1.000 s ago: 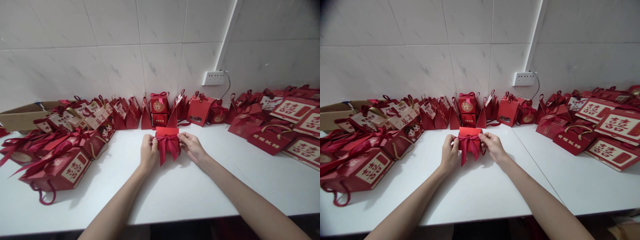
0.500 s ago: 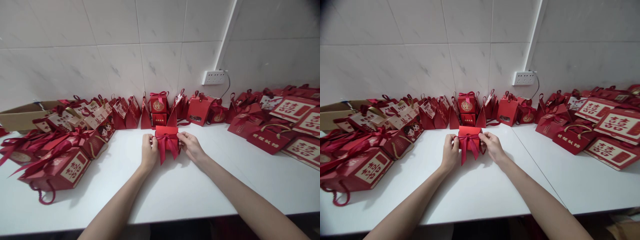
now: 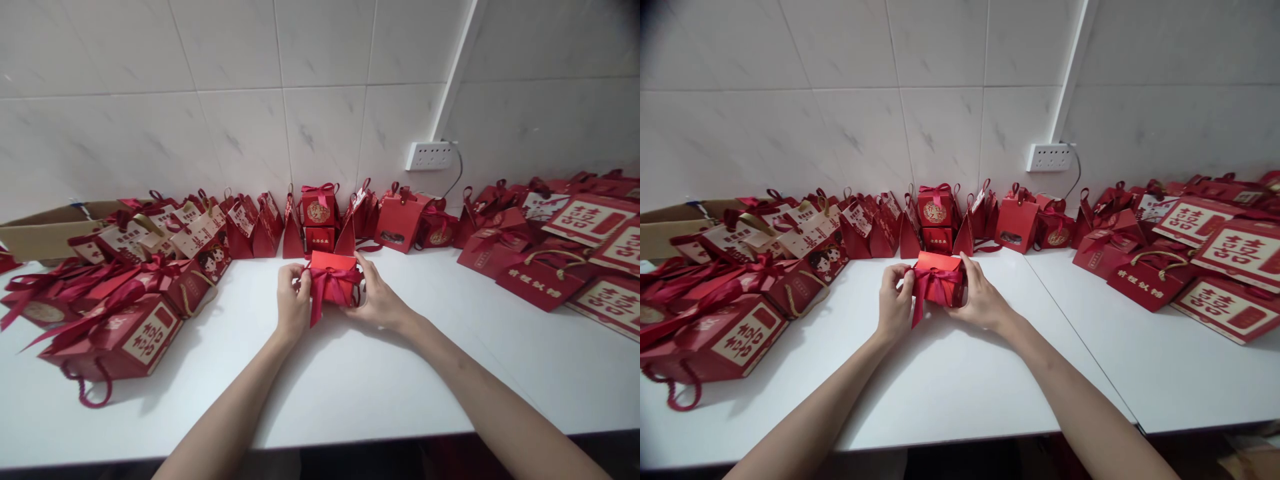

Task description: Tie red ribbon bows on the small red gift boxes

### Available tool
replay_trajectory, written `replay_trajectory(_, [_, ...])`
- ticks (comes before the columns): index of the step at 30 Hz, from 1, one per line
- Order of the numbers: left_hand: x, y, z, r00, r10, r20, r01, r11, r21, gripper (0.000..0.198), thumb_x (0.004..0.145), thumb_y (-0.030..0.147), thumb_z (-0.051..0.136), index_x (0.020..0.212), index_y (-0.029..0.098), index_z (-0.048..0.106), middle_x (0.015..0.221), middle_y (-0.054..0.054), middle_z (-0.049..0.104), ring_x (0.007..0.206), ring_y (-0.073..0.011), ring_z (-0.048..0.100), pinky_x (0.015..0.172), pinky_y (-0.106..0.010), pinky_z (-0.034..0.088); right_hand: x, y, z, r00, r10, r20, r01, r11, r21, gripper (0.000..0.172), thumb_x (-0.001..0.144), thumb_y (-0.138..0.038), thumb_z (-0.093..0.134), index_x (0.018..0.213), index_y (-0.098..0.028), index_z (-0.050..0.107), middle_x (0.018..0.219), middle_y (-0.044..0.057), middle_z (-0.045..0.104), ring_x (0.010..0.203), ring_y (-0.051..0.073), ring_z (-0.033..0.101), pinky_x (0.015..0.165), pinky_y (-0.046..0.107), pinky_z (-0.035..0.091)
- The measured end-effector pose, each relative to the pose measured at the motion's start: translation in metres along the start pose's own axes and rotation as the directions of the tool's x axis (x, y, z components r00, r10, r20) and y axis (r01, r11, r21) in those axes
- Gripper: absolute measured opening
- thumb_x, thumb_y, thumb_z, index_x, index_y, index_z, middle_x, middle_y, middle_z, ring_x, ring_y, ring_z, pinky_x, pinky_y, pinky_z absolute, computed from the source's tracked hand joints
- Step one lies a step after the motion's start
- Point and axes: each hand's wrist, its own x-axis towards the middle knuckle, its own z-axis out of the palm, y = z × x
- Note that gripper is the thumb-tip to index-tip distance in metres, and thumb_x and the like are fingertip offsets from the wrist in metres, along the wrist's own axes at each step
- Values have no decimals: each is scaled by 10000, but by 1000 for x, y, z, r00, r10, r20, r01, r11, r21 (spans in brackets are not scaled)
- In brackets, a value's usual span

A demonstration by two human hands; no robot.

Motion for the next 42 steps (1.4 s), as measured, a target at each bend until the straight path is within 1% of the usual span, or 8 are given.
replay_trajectory(3, [-4, 6, -2, 950, 278, -144, -248, 949, 195, 46, 834, 251, 545, 814, 211, 536, 965, -52, 475, 952, -186, 476, 811, -324, 410, -1, -5, 3, 996, -15, -93, 20, 998, 54, 989, 596, -366, 751, 1389, -230, 175, 1332, 179, 370, 1217, 326, 452, 980, 478, 422])
replay_trajectory(6, [-11, 15, -4, 786, 613, -78, -565, 763, 315, 46, 809, 207, 611, 828, 217, 570, 917, -36, 484, 896, -174, 480, 805, -331, 370, -2, -8, 4, 980, -58, -193, 73, 995, 70, 967, 600, -359, 744, 1378, -248, 181, 1301, 168, 396, 1171, 320, 488, 942, 488, 447])
replay_trajectory(8, [-17, 21, -4, 671, 742, 9, -708, 637, 305, 74, 796, 180, 636, 846, 215, 593, 844, -18, 501, 825, -156, 486, 770, -323, 341, -3, -6, 5, 960, -133, -245, 152, 987, 59, 968, 596, -313, 738, 1381, -260, 173, 1296, 156, 387, 1180, 323, 475, 937, 496, 451])
replay_trajectory(10, [-21, 26, -3, 615, 787, 52, -765, 581, 277, 76, 796, 170, 640, 858, 208, 620, 782, -11, 504, 779, -147, 481, 731, -316, 313, -3, -4, 6, 936, -210, -282, 234, 971, 52, 985, 585, -275, 742, 1386, -273, 169, 1291, 145, 370, 1182, 323, 466, 927, 494, 462])
replay_trajectory(17, [-25, 37, -6, 531, 845, 61, -829, 504, 244, 76, 841, 186, 589, 857, 189, 662, 646, 5, 487, 709, -129, 441, 697, -306, 276, -5, -10, 4, 860, -345, -376, 377, 926, 13, 1060, 555, -322, 799, 1402, -264, 165, 1286, 147, 347, 1183, 335, 436, 947, 540, 447])
replay_trajectory(22, [-28, 43, -9, 488, 871, 61, -858, 466, 218, 102, 837, 135, 579, 861, 167, 673, 616, 7, 500, 707, -122, 434, 689, -301, 262, -7, -18, 1, 817, -399, -417, 426, 904, -29, 997, 586, -371, 783, 1390, -227, 211, 1257, 165, 343, 1175, 339, 426, 935, 548, 455])
replay_trajectory(27, [-29, 44, -8, 492, 869, 58, -860, 474, 188, 113, 835, 115, 571, 852, 153, 677, 611, 3, 518, 703, -126, 427, 687, -306, 254, -6, -19, 0, 790, -447, -419, 465, 883, -66, 1016, 589, -393, 779, 1400, -222, 192, 1234, 163, 357, 1155, 332, 440, 925, 539, 467])
replay_trajectory(42, [-29, 44, -6, 523, 852, 33, -840, 508, 192, 90, 837, 147, 578, 834, 165, 666, 593, 7, 506, 683, -128, 427, 683, -312, 256, -7, -20, -1, 808, -429, -404, 423, 899, -110, 1026, 570, -383, 789, 1397, -226, 204, 1239, 160, 386, 1138, 330, 452, 907, 538, 473])
